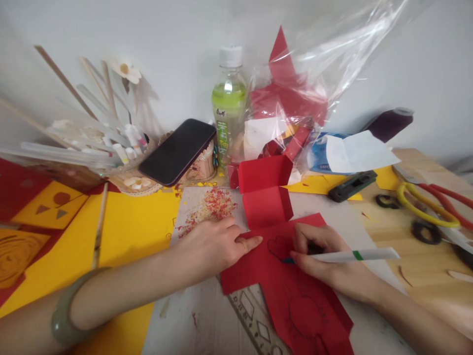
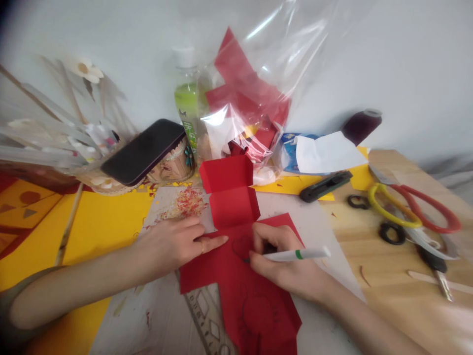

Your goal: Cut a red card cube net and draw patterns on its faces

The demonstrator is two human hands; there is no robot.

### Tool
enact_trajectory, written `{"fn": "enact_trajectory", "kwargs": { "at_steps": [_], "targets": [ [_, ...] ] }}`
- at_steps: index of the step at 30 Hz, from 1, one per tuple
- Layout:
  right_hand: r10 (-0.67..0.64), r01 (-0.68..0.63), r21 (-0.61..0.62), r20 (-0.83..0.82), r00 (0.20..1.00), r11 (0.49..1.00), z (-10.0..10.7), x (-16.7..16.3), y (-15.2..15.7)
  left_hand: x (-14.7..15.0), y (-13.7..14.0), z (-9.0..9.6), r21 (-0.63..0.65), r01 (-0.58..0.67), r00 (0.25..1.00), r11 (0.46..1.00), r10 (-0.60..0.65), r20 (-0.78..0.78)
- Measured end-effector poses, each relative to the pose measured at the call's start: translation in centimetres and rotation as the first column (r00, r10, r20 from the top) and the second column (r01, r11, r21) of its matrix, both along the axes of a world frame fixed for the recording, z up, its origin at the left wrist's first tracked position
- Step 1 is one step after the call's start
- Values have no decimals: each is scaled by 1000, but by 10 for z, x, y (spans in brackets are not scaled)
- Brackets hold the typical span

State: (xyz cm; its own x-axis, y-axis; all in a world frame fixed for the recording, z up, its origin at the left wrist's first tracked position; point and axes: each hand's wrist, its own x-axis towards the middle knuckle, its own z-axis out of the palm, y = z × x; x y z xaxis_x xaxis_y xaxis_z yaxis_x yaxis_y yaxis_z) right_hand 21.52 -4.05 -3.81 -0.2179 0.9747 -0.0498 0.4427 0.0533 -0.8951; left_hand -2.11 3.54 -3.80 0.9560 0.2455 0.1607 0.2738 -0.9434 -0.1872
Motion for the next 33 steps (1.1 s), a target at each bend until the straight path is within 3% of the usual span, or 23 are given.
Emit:
{"fn": "enact_trajectory", "kwargs": {
  "at_steps": [5, 19, 25, 27, 30, 33],
  "targets": [
    [33, -32, 6, -15, 999, 999, 2, 1, -1, -1, 1, -3, -7, 32, 998, 999, -32, 44],
    [-40, 40, 26, 23, 999, 999, 5, -1, 0, -2, 1, -3, 4, 18, 1000, 1000, -18, 24],
    [27, -27, 10, -46, 999, 1000, 2, 0, -1, -1, 1, -3, 2, 30, 998, 1000, -30, 50],
    [-18, 20, 17, -122, 992, 1000, 1, 1, 1, -1, 1, -4, -4, 30, 998, 1000, -29, 49],
    [-200, 214, -1, -355, 913, 977, -1, 2, 5, -2, 1, -6, -18, 24, 998, 1000, -23, 52],
    [-377, 416, -77, -594, 710, 906, 3, 5, 11, -3, 1, -7, -34, 23, 999, 999, -21, 40]
  ]
}}
